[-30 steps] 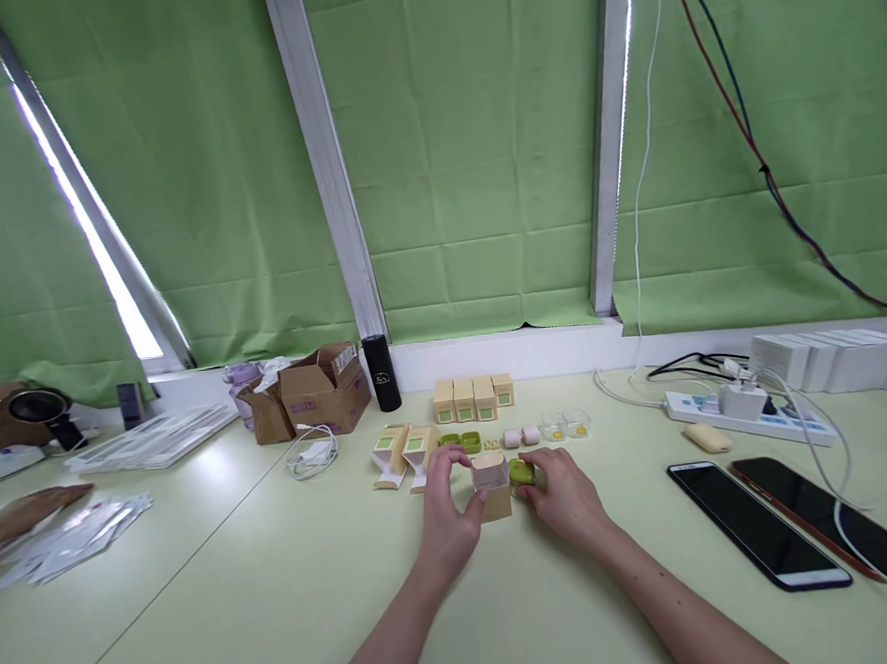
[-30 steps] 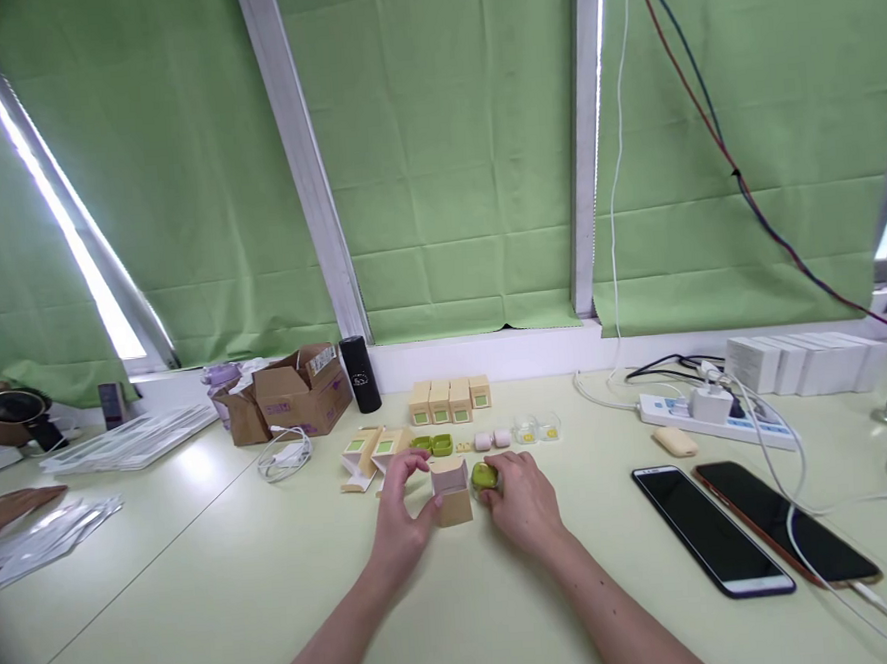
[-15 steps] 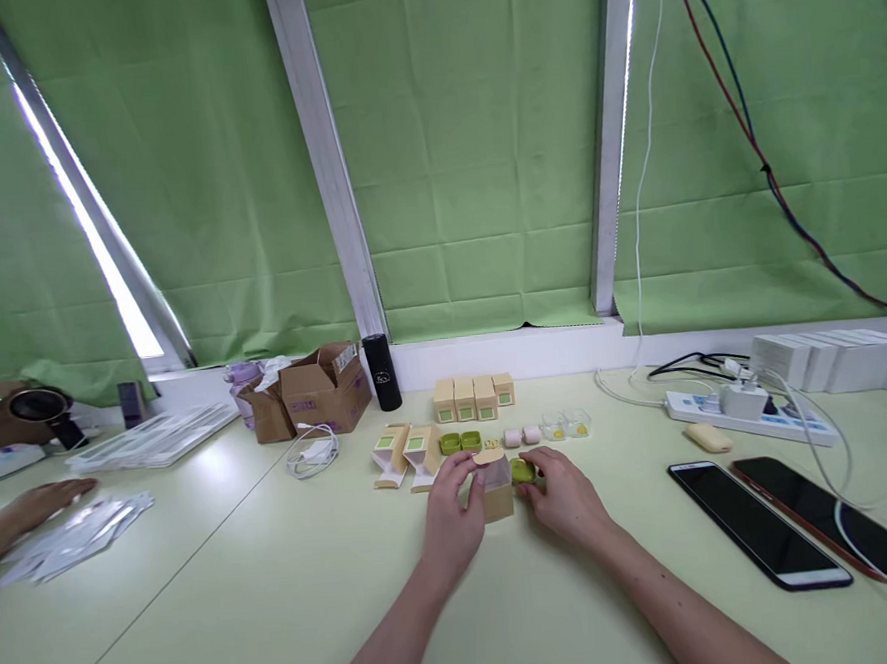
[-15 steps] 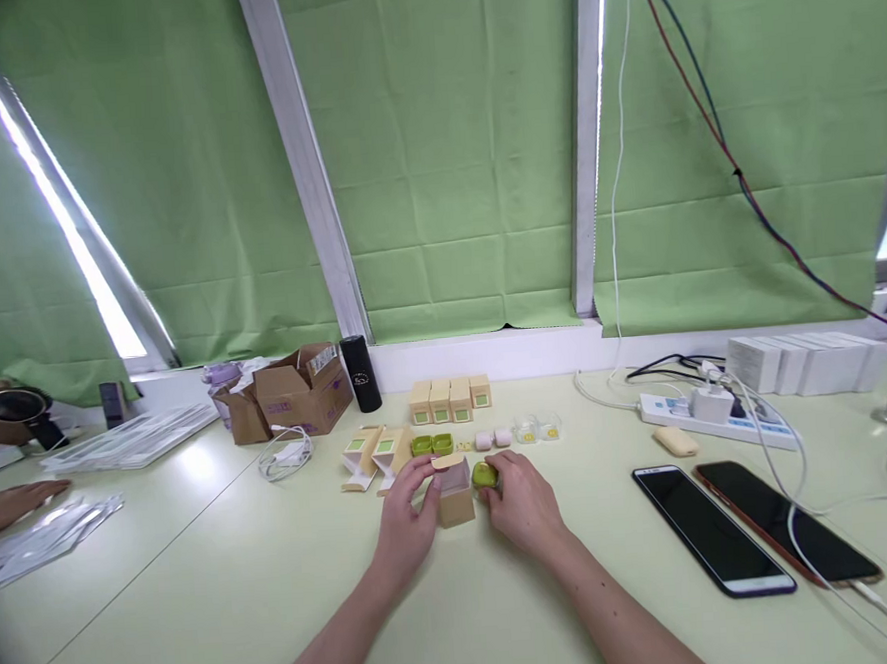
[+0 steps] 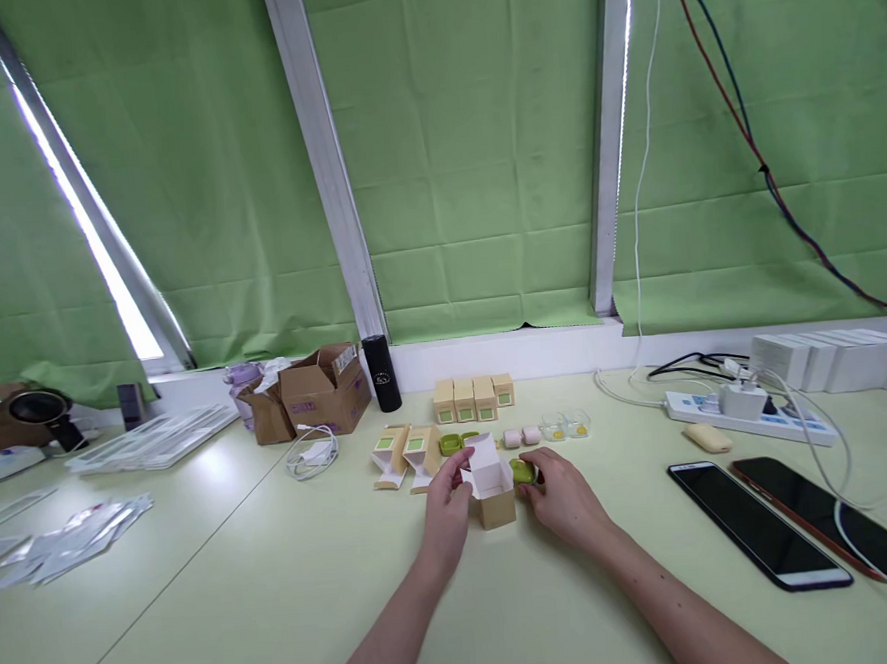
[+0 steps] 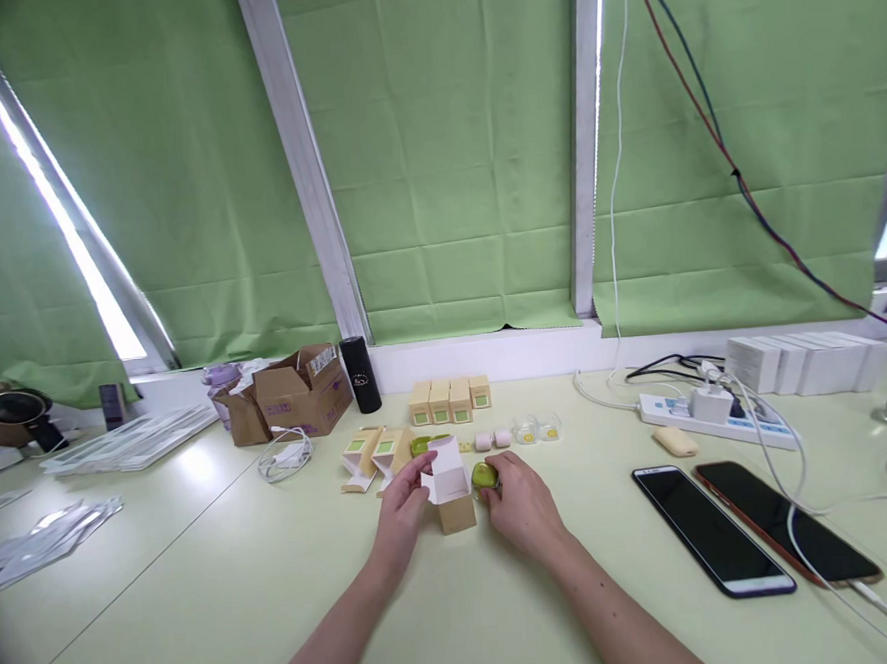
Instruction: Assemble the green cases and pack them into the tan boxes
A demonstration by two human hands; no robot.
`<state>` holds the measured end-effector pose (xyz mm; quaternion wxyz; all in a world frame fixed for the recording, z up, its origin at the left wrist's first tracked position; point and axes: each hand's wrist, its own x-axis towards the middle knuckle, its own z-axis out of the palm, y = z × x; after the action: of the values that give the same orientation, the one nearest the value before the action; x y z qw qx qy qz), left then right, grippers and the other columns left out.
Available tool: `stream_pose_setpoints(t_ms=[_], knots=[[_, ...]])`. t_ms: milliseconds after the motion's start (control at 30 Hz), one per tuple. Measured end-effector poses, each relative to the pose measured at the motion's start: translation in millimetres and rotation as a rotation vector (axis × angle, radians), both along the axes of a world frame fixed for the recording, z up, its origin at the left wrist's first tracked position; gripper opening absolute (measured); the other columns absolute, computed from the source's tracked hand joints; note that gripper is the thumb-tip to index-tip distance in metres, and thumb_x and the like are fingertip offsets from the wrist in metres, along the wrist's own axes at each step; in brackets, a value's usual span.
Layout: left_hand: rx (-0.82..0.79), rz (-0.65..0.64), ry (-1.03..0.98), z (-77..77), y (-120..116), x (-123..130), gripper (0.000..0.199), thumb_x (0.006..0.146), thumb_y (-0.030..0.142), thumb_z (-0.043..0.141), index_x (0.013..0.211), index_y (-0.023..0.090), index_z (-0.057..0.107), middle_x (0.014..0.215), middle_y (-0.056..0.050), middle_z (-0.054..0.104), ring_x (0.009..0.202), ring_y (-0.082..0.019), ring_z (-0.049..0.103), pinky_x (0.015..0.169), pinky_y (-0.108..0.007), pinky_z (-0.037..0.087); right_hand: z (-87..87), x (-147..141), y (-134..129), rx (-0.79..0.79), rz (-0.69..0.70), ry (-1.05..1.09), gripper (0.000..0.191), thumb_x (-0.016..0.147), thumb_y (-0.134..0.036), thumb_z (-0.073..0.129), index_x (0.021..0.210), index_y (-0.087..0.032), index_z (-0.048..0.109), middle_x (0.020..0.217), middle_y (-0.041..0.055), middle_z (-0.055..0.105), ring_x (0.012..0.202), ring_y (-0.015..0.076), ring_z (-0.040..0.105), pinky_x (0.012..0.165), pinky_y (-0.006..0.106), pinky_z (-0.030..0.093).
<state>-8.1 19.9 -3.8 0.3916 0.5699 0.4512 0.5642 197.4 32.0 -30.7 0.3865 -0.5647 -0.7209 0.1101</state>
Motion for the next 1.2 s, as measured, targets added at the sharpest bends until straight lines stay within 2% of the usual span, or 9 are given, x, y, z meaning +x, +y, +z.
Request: stream_pose_setpoints(t_ms=[100, 267, 467, 633, 800, 933, 1200], knots=[[-0.052, -0.005, -0.041, 0.7, 1, 0, 0.055, 0.069, 0.021, 0.053, 0.121, 0.017, 0.072, 0.107, -0.008, 0.067, 0.103, -0.025, 0.062, 0.096, -0.036, 0.047, -2.2, 0, 1, 0.025, -0.004, 0.031, 0.031, 0.081, -0.014, 0.064, 0.109, -0.022, 0.072, 0.108, 0.0091, 0.075, 0.089, 0.0259, 0.071, 0.077, 0.033, 0.051], [-0.076, -0.002, -0.031, 0.4, 1, 0, 0.061, 0.065, 0.023, 0.052, 0.123, 0.016, 0.071, 0.106, -0.008, 0.065, 0.099, -0.023, 0.060, 0.091, -0.034, 0.046, -1.7, 2, 3, 0.073, -0.040, 0.120, 0.032, 0.078, -0.016, 0.065, 0.108, -0.024, 0.073, 0.106, 0.0078, 0.075, 0.086, 0.0260, 0.070, 0.076, 0.036, 0.053], [-0.081, -0.009, -0.010, -4.8, 3, -1, 0.064, 0.065, 0.022, 0.052, 0.125, 0.015, 0.071, 0.108, -0.009, 0.067, 0.097, -0.023, 0.059, 0.087, -0.033, 0.046, 19.0, 6, -3, 0.162, -0.077, 0.413, 0.033, 0.085, -0.032, 0.066, 0.116, -0.022, 0.068, 0.115, 0.0113, 0.072, 0.082, 0.0247, 0.067, 0.069, 0.038, 0.057], [-0.059, -0.034, -0.001, -10.8, 4, -2, 0.062, 0.065, 0.019, 0.053, 0.123, 0.016, 0.073, 0.109, -0.009, 0.069, 0.104, -0.025, 0.061, 0.094, -0.035, 0.046, 35.0, 0, -18, 0.244, 0.070, 0.667, 0.038, 0.091, -0.039, 0.067, 0.125, -0.022, 0.064, 0.118, 0.0120, 0.071, 0.097, 0.0261, 0.067, 0.077, 0.039, 0.060], [-0.033, -0.078, -0.005, -11.4, 4, -1, 0.060, 0.065, 0.019, 0.054, 0.121, 0.017, 0.074, 0.110, -0.009, 0.071, 0.110, -0.028, 0.061, 0.101, -0.039, 0.045, 36.8, -12, -29, 0.286, 0.194, 0.566, 0.036, 0.096, -0.036, 0.062, 0.131, -0.027, 0.060, 0.124, 0.0091, 0.068, 0.101, 0.0250, 0.065, 0.089, 0.041, 0.056], [-0.006, -0.101, -0.016, -8.7, 3, 0, 0.059, 0.065, 0.018, 0.054, 0.121, 0.017, 0.074, 0.109, -0.009, 0.074, 0.110, -0.028, 0.063, 0.101, -0.040, 0.046, 33.0, -17, -29, 0.242, 0.267, 0.489, 0.036, 0.098, -0.035, 0.058, 0.134, -0.028, 0.057, 0.132, 0.0087, 0.065, 0.110, 0.0260, 0.063, 0.097, 0.043, 0.053], [-0.032, -0.103, 0.002, -4.4, -1, 0, 0.060, 0.066, 0.019, 0.053, 0.122, 0.016, 0.073, 0.111, -0.010, 0.073, 0.111, -0.028, 0.063, 0.102, -0.041, 0.047, 29.7, -9, -22, 0.169, 0.218, 0.422, 0.037, 0.097, -0.036, 0.056, 0.134, -0.027, 0.057, 0.133, 0.0100, 0.065, 0.107, 0.0277, 0.063, 0.097, 0.046, 0.053]])
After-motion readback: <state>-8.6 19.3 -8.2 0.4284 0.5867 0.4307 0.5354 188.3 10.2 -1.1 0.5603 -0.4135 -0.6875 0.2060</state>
